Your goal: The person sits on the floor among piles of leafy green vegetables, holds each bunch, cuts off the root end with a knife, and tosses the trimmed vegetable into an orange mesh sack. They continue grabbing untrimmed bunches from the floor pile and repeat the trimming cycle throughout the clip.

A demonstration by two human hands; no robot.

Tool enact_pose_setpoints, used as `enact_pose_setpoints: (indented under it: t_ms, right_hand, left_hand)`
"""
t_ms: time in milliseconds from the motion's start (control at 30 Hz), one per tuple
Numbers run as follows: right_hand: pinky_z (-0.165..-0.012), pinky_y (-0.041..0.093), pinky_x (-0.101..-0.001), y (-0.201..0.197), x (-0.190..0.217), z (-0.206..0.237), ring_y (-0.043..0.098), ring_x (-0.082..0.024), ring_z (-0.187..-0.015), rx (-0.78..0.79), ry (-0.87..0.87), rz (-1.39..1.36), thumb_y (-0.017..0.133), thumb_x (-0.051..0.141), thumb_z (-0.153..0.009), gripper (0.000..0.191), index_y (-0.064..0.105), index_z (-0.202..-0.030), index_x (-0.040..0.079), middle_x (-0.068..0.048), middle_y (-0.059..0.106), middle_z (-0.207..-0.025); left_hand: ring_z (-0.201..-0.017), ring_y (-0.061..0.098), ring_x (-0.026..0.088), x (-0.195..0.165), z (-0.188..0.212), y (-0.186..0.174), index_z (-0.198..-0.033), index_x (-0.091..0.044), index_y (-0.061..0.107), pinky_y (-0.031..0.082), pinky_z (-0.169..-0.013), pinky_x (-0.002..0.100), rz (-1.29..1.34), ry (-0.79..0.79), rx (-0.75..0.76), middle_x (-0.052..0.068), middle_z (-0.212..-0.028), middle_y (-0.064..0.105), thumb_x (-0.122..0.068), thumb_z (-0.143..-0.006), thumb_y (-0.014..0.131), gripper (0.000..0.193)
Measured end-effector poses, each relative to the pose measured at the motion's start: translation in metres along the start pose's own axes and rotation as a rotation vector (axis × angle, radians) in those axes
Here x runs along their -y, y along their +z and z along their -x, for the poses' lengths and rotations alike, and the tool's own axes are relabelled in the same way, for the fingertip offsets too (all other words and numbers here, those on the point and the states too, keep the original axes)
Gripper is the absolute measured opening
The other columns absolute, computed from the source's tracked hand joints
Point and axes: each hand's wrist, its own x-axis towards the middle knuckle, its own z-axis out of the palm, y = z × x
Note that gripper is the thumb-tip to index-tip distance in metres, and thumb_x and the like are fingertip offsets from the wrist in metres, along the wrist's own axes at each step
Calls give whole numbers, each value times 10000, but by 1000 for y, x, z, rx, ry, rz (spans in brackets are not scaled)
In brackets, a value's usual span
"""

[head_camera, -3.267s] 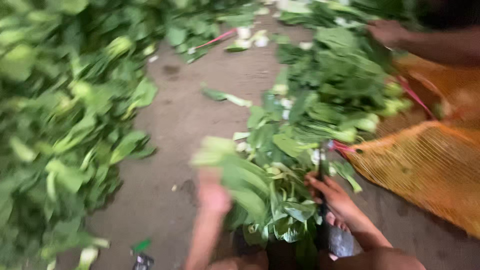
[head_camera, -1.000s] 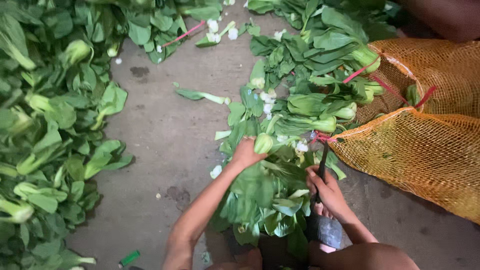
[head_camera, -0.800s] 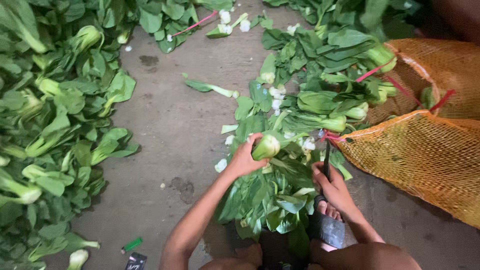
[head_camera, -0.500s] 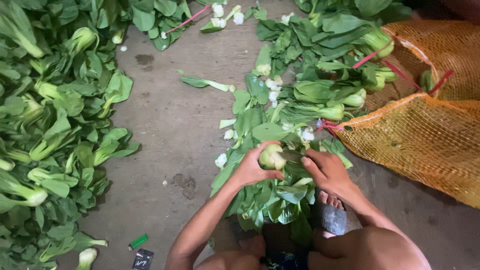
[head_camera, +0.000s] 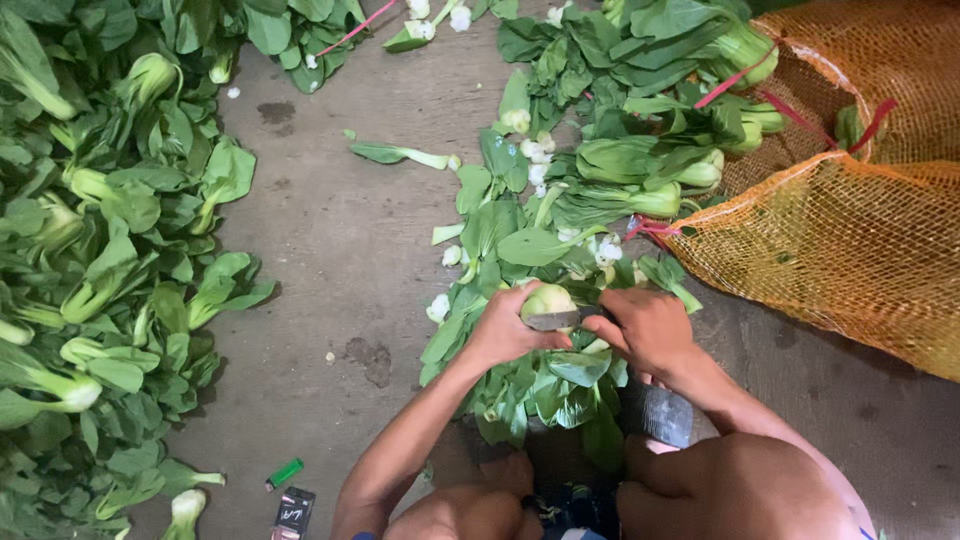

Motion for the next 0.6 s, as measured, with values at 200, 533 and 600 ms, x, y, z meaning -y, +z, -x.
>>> enact_pose_setpoints:
  t_ms: [200,533,600]
  right_hand:
    - [-611,496,-503,6,-13,11,644,-387,-724,-13,-48,-62,612,523,-895,436,608,-856,89,-127,642,-755]
    - [-607,494,-509,22,-25,21,640,-396,-723,-20,-73,-49,603,514,-891,424,617,-868,91,-128,647,-762]
    - [-613,489,-508,32,-35,18,636,-398,-727,-80,-31,-21,585,521,-919,434,607,-866,91,-139,632,-757]
  left_hand:
    - [-854,744,179,-7,-1,7,-1083,-70,711,572,-800,319,-87,-4,39,67,-955,768,-453,-615,953,651]
    - [-900,763,191,-5,3,7,-1133,-75,715,588,-850,320,-106,21,37,65,-1005,776,-444,-641,948,658]
    - [-907,759,184,-6,5,7,-1172,-83,716,589,-864,312,-38,11,67,56,-1016,777,-471,-653,935,684]
